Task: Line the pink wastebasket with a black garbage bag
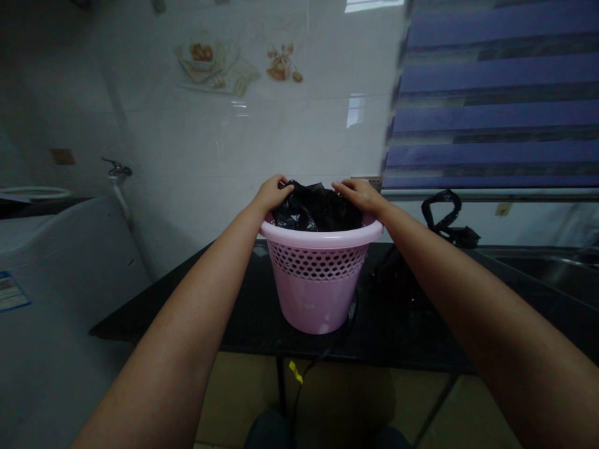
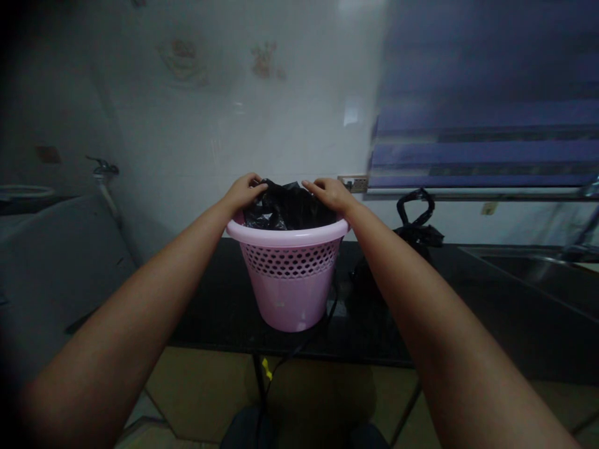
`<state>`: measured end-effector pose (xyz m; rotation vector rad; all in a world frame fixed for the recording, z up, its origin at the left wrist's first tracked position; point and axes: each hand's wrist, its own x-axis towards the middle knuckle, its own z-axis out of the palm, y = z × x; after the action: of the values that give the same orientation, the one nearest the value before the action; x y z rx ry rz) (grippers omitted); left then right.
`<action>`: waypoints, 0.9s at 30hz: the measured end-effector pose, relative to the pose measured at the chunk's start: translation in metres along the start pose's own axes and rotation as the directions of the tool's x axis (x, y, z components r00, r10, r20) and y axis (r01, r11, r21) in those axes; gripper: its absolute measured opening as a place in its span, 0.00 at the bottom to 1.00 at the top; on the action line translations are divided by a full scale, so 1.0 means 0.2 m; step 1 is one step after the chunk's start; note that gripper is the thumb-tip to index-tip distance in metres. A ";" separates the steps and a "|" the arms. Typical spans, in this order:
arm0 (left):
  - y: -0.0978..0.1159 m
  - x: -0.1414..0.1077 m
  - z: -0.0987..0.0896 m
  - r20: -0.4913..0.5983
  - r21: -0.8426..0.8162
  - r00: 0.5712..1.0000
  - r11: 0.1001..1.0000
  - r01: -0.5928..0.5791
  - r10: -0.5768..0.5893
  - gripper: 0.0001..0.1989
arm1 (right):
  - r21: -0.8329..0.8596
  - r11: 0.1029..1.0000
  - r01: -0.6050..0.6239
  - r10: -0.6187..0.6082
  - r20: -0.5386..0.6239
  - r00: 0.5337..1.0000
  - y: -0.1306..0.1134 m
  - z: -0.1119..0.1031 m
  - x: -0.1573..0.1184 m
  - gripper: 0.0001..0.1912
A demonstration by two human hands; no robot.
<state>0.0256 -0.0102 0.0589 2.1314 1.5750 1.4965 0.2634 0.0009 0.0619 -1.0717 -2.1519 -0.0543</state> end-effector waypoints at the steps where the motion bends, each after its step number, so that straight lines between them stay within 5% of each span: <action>1: 0.00 0.00 0.00 -0.005 -0.008 1.000 1.000 -0.016 0.016 0.04 | -0.010 1.000 -0.005 0.005 -0.001 1.000 0.00 0.00 0.00 0.29; 14: -0.03 0.02 0.01 0.008 -0.134 0.986 0.978 -0.162 0.164 0.07 | -0.005 1.000 -0.010 0.010 0.044 0.999 -0.01 0.00 0.00 0.20; 27: -0.01 0.00 0.00 0.013 -0.110 0.994 0.988 -0.105 0.107 0.09 | -0.077 0.994 -0.079 0.087 0.112 0.990 -0.02 -0.02 0.00 0.16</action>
<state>0.0250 -0.0089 0.0588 2.1924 1.3594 1.5499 0.2627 -0.0038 0.0654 -1.2325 -2.2201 -0.0321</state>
